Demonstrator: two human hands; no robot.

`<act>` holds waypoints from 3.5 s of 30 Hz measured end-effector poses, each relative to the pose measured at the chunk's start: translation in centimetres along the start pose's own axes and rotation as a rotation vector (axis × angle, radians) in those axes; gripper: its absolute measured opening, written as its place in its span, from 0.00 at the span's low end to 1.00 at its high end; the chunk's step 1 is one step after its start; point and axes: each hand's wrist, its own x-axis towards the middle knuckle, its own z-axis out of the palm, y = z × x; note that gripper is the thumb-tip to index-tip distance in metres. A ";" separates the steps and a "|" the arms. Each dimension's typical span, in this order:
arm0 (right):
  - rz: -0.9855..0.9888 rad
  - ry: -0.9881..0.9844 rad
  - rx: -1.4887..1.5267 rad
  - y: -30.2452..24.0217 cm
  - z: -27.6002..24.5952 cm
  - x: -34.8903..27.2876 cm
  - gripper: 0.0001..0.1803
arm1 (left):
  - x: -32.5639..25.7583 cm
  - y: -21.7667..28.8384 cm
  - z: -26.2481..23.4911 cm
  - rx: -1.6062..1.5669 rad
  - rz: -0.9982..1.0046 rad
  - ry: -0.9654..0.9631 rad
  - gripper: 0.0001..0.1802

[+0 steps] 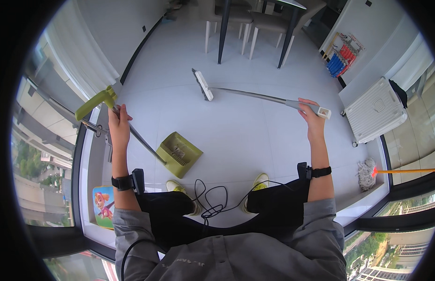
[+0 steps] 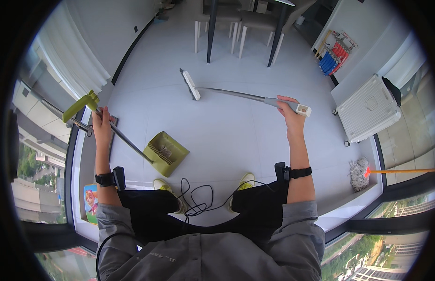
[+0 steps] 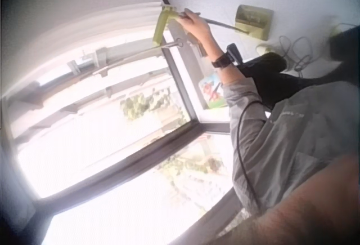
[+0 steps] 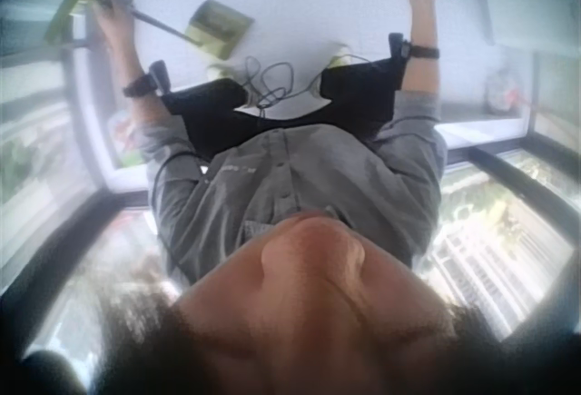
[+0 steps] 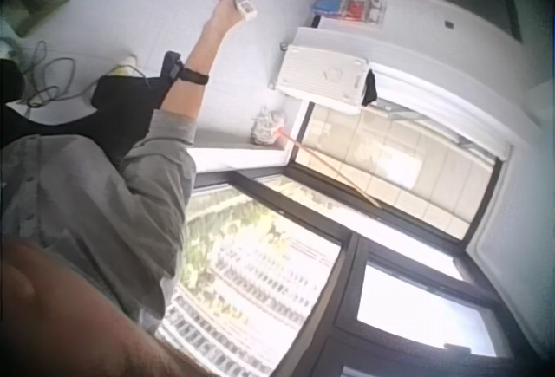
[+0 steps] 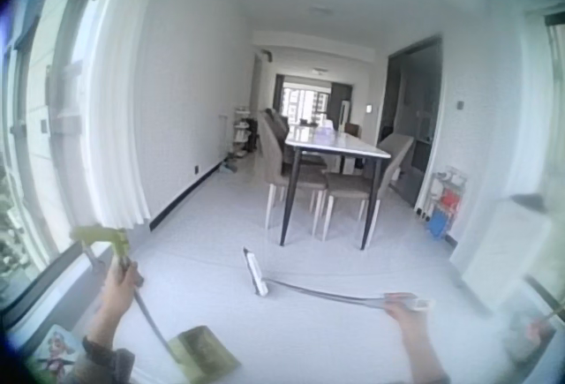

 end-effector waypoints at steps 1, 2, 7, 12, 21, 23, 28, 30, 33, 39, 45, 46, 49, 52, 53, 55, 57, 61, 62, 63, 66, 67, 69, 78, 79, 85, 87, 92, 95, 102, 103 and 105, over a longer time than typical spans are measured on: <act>-0.004 0.007 -0.005 -0.1 0.1 -0.1 0.09 | 0.0 0.0 -0.2 0.000 0.009 -0.003 0.09; -0.001 -0.001 0.002 -0.1 0.1 -0.1 0.09 | 0.0 0.0 -0.3 0.000 0.019 -0.006 0.09; -0.021 -0.025 -0.118 -0.4 0.3 -0.2 0.10 | -0.1 0.7 -0.5 0.033 0.012 0.003 0.10; -0.002 -0.044 -0.122 1.0 0.9 0.0 0.11 | 0.0 0.5 -0.4 0.028 0.023 0.014 0.10; -0.036 -0.056 -0.169 -0.1 4.8 -2.8 0.09 | 0.0 1.4 0.1 0.034 -0.026 0.025 0.10; 0.020 -0.071 -0.138 -1.1 6.2 -3.2 0.09 | 0.5 1.3 -0.5 -0.029 -0.087 0.066 0.14; -0.066 -0.029 -0.186 -2.1 6.4 -2.7 0.09 | 1.9 4.2 -0.4 -0.277 -0.312 0.210 0.12; -0.072 -0.034 -0.165 -1.7 5.8 -2.4 0.10 | 1.6 5.5 0.3 -0.323 -0.197 0.194 0.12; -0.040 -0.062 -0.137 -2.0 6.2 -2.5 0.09 | 0.4 6.7 -0.5 -0.317 -0.106 0.179 0.13; -0.016 -0.127 -0.127 -2.3 5.7 -2.7 0.08 | -0.2 5.4 -2.4 -0.277 -0.212 0.021 0.22; -0.085 -0.191 -0.043 -0.8 4.9 -2.3 0.08 | 0.5 5.1 -1.5 -0.245 -0.213 -0.014 0.20; -0.052 -0.200 -0.052 -1.0 4.9 -2.4 0.08 | 0.5 5.2 -1.3 -0.249 -0.210 -0.016 0.20; -0.105 -0.237 -0.036 -0.5 4.8 -2.4 0.08 | 0.4 5.9 -0.9 -0.367 -0.232 0.002 0.17; -0.071 -0.251 -0.057 -1.0 4.7 -2.8 0.09 | 0.2 6.4 -0.7 -0.389 -0.160 0.015 0.15; -0.073 -0.249 -0.059 -1.1 4.6 -2.9 0.09 | 0.3 6.3 -0.9 -0.389 -0.136 0.009 0.15; -0.083 -0.325 -0.071 -1.4 4.5 -3.1 0.09 | 0.5 5.9 -1.2 -0.408 -0.118 0.027 0.16; -0.078 -0.353 -0.102 -1.6 4.7 -3.4 0.09 | 0.5 5.6 -1.2 -0.428 -0.139 0.035 0.16; -0.100 -0.469 -0.120 -1.8 5.0 -3.6 0.10 | 0.6 5.8 -1.7 -0.448 -0.123 -0.014 0.17; -0.101 -0.470 -0.124 -1.8 5.1 -3.7 0.10 | 0.5 6.0 -1.6 -0.447 -0.136 -0.023 0.17; -0.123 -0.495 -0.105 -1.8 5.2 -3.7 0.10 | 0.4 6.2 -1.6 -0.450 -0.137 -0.022 0.17; -0.167 -0.518 -0.083 -1.9 5.5 -3.8 0.11 | 0.2 6.0 -1.5 -0.433 -0.124 -0.001 0.17; -0.186 -0.516 -0.075 -1.8 5.6 -3.9 0.11 | 0.2 5.9 -1.5 -0.421 -0.100 0.027 0.17; -0.193 -0.527 -0.088 -1.6 5.6 -3.7 0.11 | 0.3 5.7 -1.2 -0.409 -0.081 0.053 0.16; -0.179 -0.529 -0.143 -1.8 5.7 -3.9 0.11 | 1.5 4.2 0.2 -0.282 0.017 0.200 0.14; -0.196 -0.538 -0.148 -1.8 5.8 -4.0 0.11 | 1.5 4.2 0.3 -0.280 0.041 0.215 0.15; -0.196 -0.561 -0.147 -2.0 6.5 -4.6 0.10 | 1.4 4.1 1.2 -0.223 0.063 0.277 0.14; -0.201 -0.568 -0.153 -2.0 6.8 -4.7 0.09 | 1.7 3.6 1.3 -0.177 0.092 0.307 0.14; -0.285 -0.589 -0.103 -1.1 7.8 -5.1 0.06 | 2.0 3.8 1.6 -0.180 0.148 0.372 0.14; -0.259 -0.580 -0.030 -0.3 8.9 -5.9 0.06 | 1.8 4.1 2.0 -0.179 0.146 0.376 0.14; -0.188 -0.553 0.195 1.5 14.7 -8.4 0.08 | 1.7 2.6 1.4 -0.146 0.126 0.378 0.15; -0.174 -0.550 0.246 1.6 15.9 -8.9 0.08 | 1.6 2.6 1.1 -0.140 0.123 0.370 0.15; -0.178 -0.586 0.229 1.8 18.3 -9.8 0.07 | 1.5 2.7 1.2 -0.138 0.115 0.355 0.15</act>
